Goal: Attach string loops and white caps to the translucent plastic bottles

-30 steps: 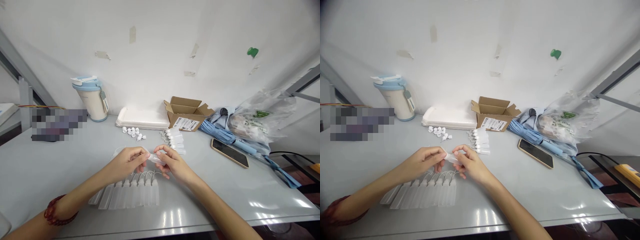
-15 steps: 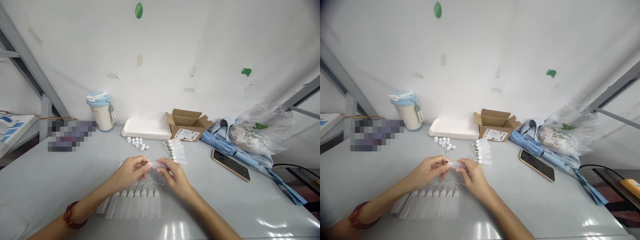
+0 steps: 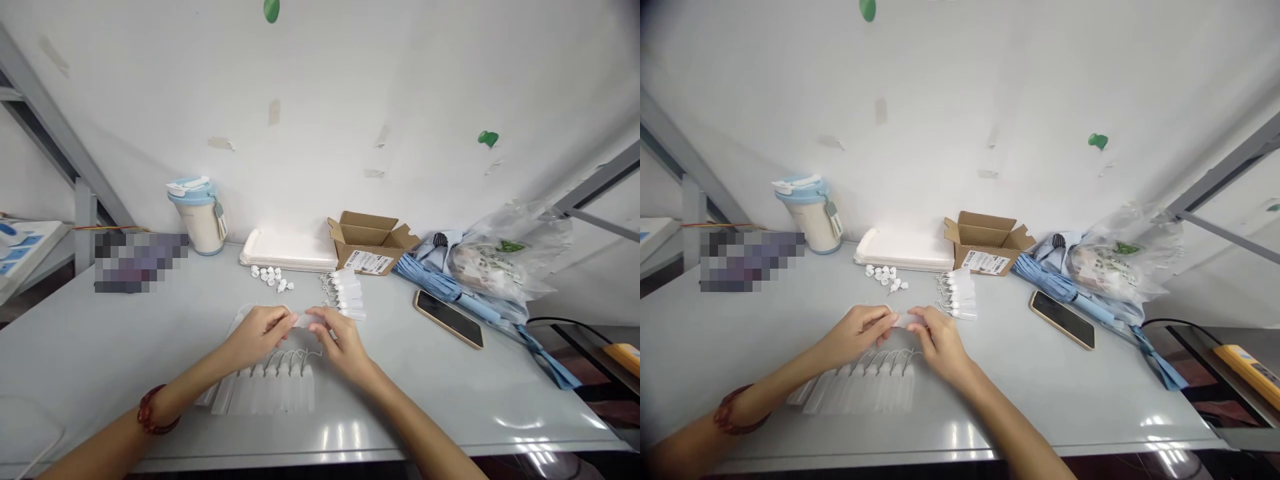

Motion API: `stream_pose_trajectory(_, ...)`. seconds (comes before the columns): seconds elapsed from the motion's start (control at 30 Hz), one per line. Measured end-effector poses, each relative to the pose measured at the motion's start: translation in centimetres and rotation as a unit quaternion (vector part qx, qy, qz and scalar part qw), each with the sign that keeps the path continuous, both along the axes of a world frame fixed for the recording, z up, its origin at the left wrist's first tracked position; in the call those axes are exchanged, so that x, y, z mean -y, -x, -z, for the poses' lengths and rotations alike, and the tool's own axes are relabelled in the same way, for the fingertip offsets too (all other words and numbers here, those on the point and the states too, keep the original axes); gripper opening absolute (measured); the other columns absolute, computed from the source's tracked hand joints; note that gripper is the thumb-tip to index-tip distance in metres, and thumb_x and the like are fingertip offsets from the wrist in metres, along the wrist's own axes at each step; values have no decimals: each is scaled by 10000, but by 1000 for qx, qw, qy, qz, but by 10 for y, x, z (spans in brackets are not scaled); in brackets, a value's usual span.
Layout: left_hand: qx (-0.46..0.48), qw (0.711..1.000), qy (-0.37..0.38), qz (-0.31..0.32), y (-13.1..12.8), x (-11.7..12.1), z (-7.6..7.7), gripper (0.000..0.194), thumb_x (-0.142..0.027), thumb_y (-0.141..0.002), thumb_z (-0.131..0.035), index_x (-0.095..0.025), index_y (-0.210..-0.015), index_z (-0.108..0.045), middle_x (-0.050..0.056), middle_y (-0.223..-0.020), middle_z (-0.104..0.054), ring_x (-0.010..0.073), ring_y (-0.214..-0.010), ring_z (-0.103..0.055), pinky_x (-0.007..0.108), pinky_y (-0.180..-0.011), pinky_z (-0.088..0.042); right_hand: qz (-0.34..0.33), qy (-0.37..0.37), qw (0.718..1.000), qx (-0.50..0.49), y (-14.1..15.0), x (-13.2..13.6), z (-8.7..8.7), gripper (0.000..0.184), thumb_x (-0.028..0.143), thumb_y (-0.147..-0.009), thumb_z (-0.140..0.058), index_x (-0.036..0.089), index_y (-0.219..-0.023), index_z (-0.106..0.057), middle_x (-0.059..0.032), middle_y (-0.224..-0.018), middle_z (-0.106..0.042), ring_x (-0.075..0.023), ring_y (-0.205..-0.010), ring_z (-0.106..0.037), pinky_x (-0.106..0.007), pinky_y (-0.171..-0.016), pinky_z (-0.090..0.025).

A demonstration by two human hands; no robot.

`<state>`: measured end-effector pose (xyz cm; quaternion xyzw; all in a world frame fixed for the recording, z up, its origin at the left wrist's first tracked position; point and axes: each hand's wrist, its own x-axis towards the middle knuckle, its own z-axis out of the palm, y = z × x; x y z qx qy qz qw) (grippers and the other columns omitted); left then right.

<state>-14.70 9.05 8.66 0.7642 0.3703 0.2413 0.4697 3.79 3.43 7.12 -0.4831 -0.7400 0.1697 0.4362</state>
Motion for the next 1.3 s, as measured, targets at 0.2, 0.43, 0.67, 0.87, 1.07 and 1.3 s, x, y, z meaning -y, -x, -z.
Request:
stream_pose_trajectory(0.2,17,1000,-8,-12,-1,4,-3,318,-411,-871,-461,-164,-689,-545,-36,-564,-511,113,-519,-523,209,-492,-403,8,59,997,-38,1,1,-5,262,325,-913,-458,152,-975,-644,-59,-798,-670,-156,-665,-576,-265,-633,-438)
stream_pose_trajectory(0.43,14,995,-95,-22,-1,7,-7,226,-357,-863,-499,-164,-778,-583,-19,-625,-564,121,-593,-535,213,-547,-415,1,181,973,-142,1,-1,-8,318,402,-877,-487,151,-944,-670,-3,-624,-552,-118,-538,-457,-242,-515,-345)
stream_pose_trajectory(0.67,14,1000,21,15,2,3,-7,363,-403,-904,-406,-162,-668,-542,-22,-616,-554,111,-548,-549,218,-532,-422,3,165,976,-143,3,-1,-3,285,373,-860,-530,160,-1009,-647,-23,-706,-609,-120,-555,-489,-256,-562,-401)
stream_pose_trajectory(0.87,10,1000,12,-3,1,6,-7,452,-447,-897,-401,-187,-528,-426,-36,-475,-444,154,-616,-594,225,-547,-420,-10,172,978,-120,7,1,-2,327,389,-914,-423,152,-981,-638,25,-571,-479,-114,-517,-442,-247,-547,-365)
stream_pose_trajectory(1.07,-34,999,-37,5,1,4,-3,424,-420,-897,-410,-181,-548,-449,-44,-490,-442,103,-455,-427,232,-483,-339,12,217,963,-159,8,0,-1,342,450,-890,-440,155,-880,-614,38,-552,-402,-113,-513,-377,-244,-507,-308)
stream_pose_trajectory(1.3,-91,962,-257,23,-3,7,8,283,-334,-911,-395,-178,-706,-511,-5,-612,-513,135,-540,-452,256,-547,-316,-20,306,906,-292,6,-8,-1,389,522,-804,-532,172,-641,-490,59,-534,-305,-86,-478,-285,-238,-459,-254)
